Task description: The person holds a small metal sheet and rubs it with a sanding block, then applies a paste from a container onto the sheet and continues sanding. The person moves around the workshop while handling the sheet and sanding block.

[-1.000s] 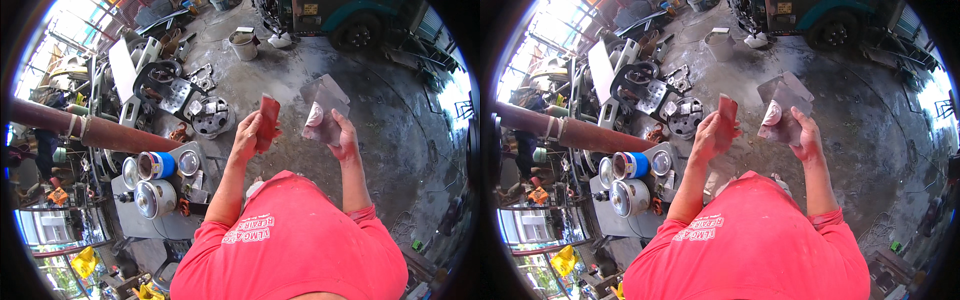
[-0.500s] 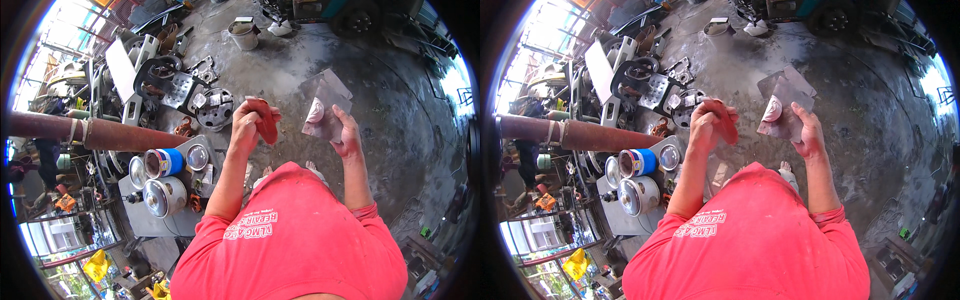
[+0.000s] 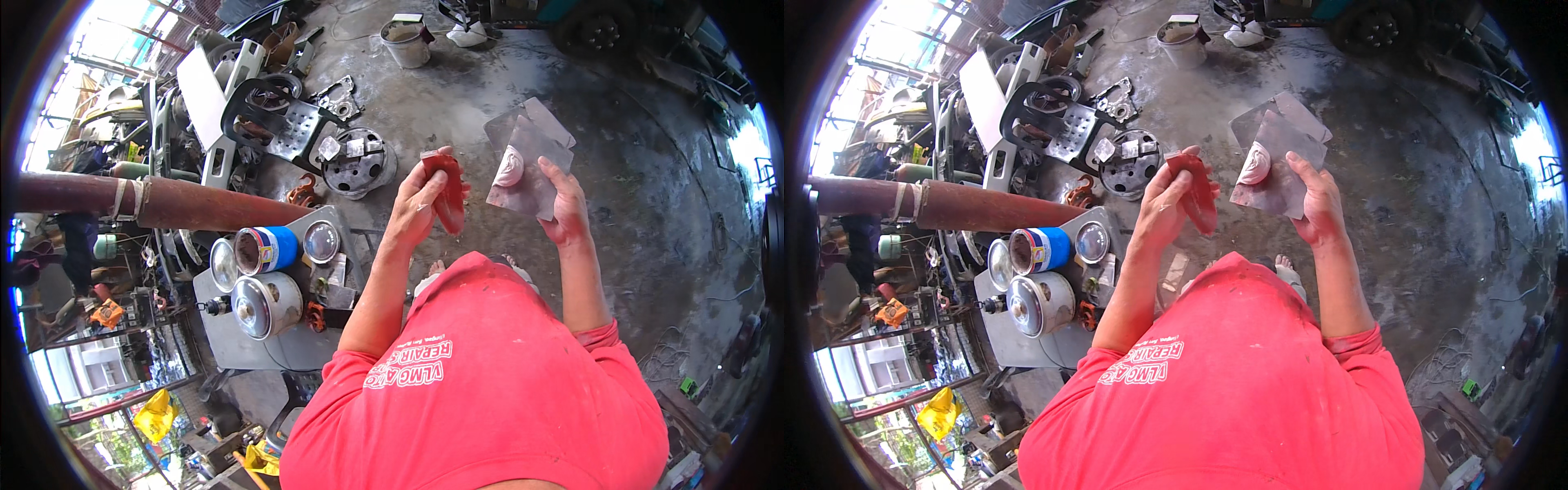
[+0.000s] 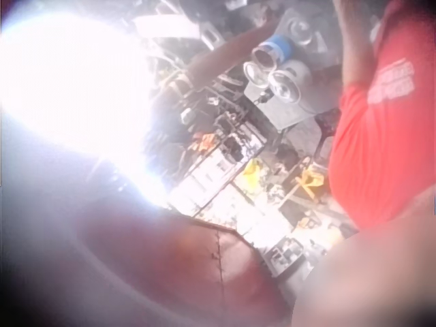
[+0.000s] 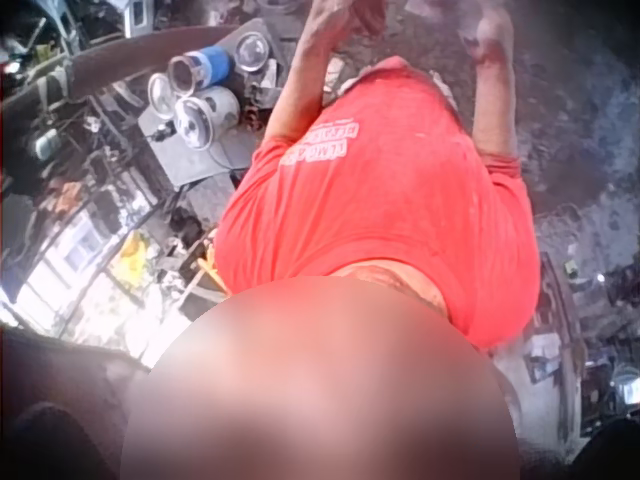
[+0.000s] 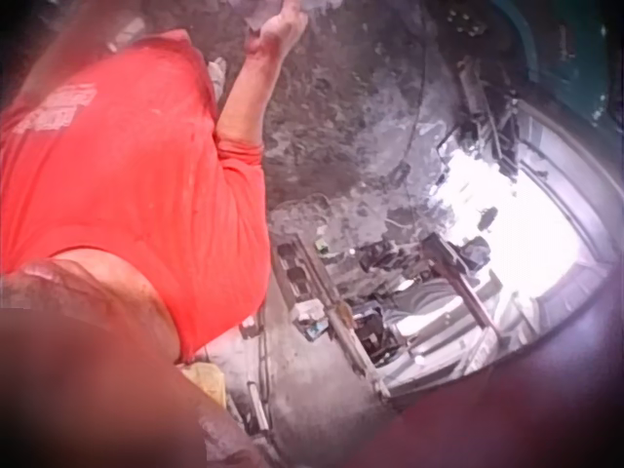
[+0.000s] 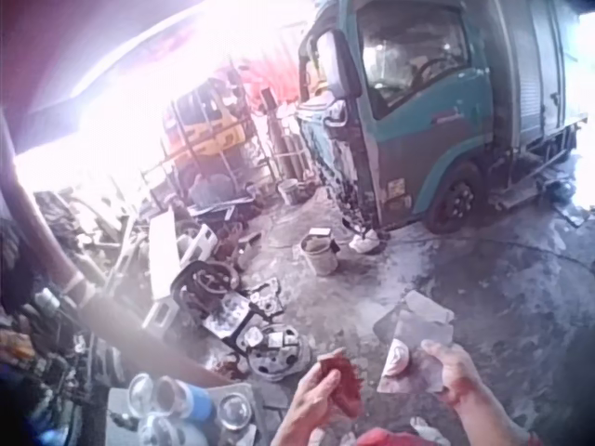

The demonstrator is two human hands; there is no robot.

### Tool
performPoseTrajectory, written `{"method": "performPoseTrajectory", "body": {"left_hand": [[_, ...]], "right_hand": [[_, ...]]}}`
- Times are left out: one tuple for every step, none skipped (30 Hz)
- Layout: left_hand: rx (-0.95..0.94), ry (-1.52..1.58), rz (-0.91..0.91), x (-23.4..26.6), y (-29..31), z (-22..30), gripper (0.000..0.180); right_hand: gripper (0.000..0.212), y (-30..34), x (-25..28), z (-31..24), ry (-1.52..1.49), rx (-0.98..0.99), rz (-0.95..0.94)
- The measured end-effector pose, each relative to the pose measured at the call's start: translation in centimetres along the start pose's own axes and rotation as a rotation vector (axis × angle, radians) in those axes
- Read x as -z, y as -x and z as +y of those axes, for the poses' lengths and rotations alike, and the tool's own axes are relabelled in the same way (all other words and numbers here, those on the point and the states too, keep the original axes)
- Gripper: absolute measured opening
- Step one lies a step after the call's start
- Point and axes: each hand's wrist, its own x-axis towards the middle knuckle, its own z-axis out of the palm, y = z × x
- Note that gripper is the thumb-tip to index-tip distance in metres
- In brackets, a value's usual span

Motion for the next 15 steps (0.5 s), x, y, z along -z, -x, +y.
{"method": "performPoseTrajectory", "body": {"left_hand": [[0.016, 0.031, -0.047, -0.2, 0.5, 0.6, 0.031], [0.032, 0.062, -0.093, -0.2, 0.8, 1.2, 0.035], [0.019, 0.032, -0.133, -0.2, 1.0, 1.7, 0.037], [0.007, 0.003, -0.172, 0.0, 1.4, 2.0, 0.04], [0.001, -0.033, -0.172, 0.2, 1.6, 2.2, 0.043], [-0.035, -0.037, -0.192, 0.4, 1.7, 2.3, 0.043], [-0.064, -0.048, -0.174, 0.6, 1.8, 2.2, 0.043], [-0.088, -0.06, -0.179, 0.8, 1.9, 2.0, 0.042], [-0.087, -0.071, -0.144, 0.9, 2.0, 1.7, 0.041], [-0.08, -0.083, -0.131, 1.0, 2.1, 1.4, 0.04], [-0.073, -0.091, -0.12, 1.0, 2.1, 1.1, 0.039], [-0.051, -0.043, -0.113, 0.9, 2.2, 0.8, 0.037], [-0.029, 0.008, -0.108, 0.8, 2.3, 0.5, 0.034], [-0.007, 0.046, -0.084, 0.7, 2.5, 0.3, 0.033], [0.008, 0.071, -0.108, 0.5, 2.7, 0.1, 0.03]], "right_hand": [[0.041, -0.1, 0.0, 0.0, 0.01, 0.006, 0.005], [0.04, -0.2, 0.1, 0.0, 0.014, 0.005, -0.005], [0.04, -0.2, 0.1, 0.0, 0.014, 0.002, -0.011], [0.04, -0.3, 0.2, 0.0, 0.012, -0.001, -0.023], [0.041, -0.3, 0.3, 0.0, 0.006, -0.004, -0.03], [0.041, -0.3, 0.4, 0.0, -0.009, -0.006, -0.05], [0.04, -0.4, 0.5, 0.0, 0.002, -0.008, -0.04], [0.04, -0.4, 0.5, 0.0, 0.005, -0.009, -0.044], [0.04, -0.4, 0.6, 0.0, 0.006, -0.007, -0.026], [0.039, -0.4, 0.7, 0.1, 0.0, -0.003, -0.043], [0.038, -0.4, 0.7, 0.1, -0.007, 0.002, -0.039], [0.037, -0.4, 0.8, 0.2, -0.025, 0.006, -0.052], [0.036, -0.3, 0.8, 0.3, -0.011, 0.002, -0.023], [0.035, -0.3, 0.9, 0.4, -0.008, -0.001, -0.012], [0.034, -0.3, 0.9, 0.4, -0.012, -0.006, -0.007]]}}
